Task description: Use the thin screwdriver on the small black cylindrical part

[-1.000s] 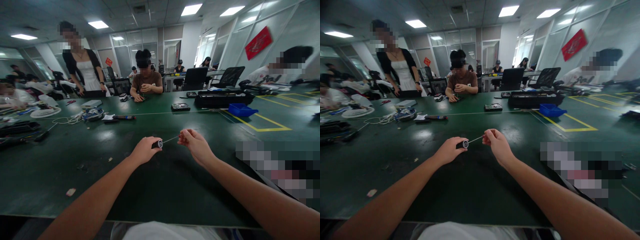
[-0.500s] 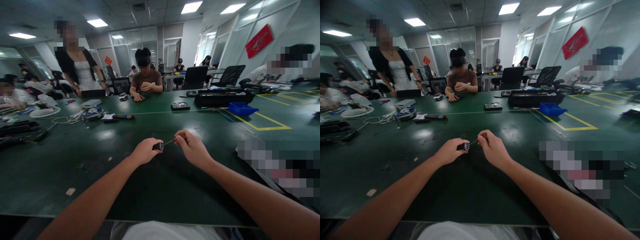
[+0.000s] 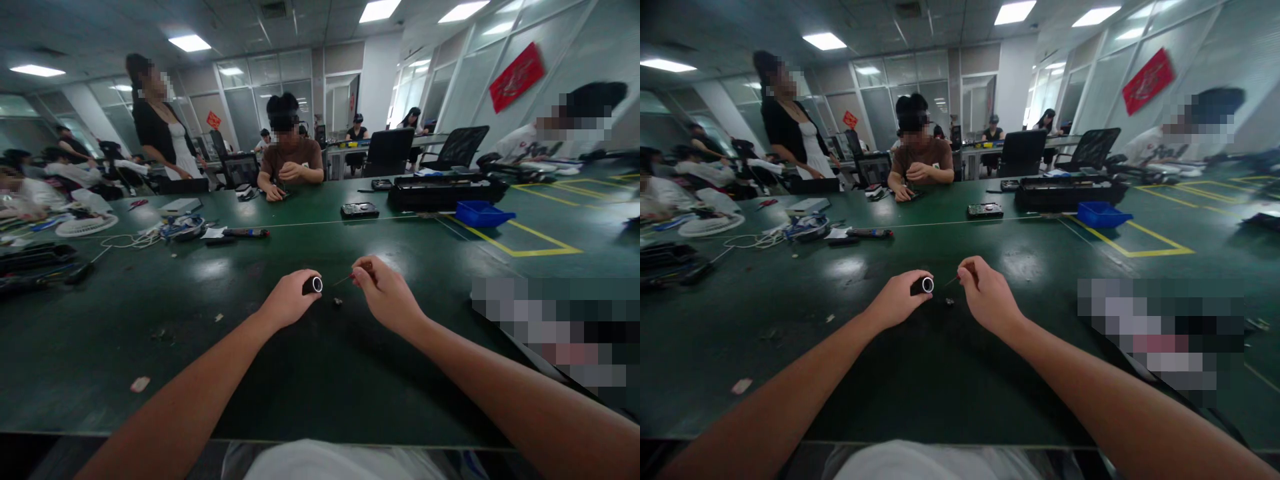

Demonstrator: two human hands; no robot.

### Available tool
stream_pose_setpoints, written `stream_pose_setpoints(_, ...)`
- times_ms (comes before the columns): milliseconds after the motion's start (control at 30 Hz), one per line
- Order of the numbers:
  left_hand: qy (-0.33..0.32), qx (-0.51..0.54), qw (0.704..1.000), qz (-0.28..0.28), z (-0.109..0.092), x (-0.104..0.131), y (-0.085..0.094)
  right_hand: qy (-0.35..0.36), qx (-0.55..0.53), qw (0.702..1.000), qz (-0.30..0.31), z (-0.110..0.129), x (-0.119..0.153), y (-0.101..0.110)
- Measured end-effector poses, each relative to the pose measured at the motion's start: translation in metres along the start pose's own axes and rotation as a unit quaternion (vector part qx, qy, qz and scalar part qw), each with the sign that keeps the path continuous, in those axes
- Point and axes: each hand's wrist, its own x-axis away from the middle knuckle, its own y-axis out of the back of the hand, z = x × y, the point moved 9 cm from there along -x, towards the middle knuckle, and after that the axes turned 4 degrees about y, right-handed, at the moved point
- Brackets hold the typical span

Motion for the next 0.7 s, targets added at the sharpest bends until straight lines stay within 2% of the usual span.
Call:
stream_pose_setpoints(100,-0.009,0.016,1.000,0.002,-0.005,0.002,0.000,-0.004,-0.007,1.000,-0.018,0.001,0.000,0.005)
stream_pose_setpoints(433,-0.020,0.014,0.997,0.079,-0.018,0.006,-0.021,-0.011,-0.007,1.000,-0.027,-0.002,0.000,0.007)
stream_pose_setpoints(567,-0.015,-0.007,0.998,0.068,-0.021,0.007,-0.023,-0.017,-0.005,0.999,-0.032,-0.003,-0.001,0.008)
stream_pose_setpoints(700,0.028,-0.062,0.997,0.044,-0.016,0.005,-0.026,-0.021,-0.007,0.999,-0.030,-0.002,-0.001,0.008)
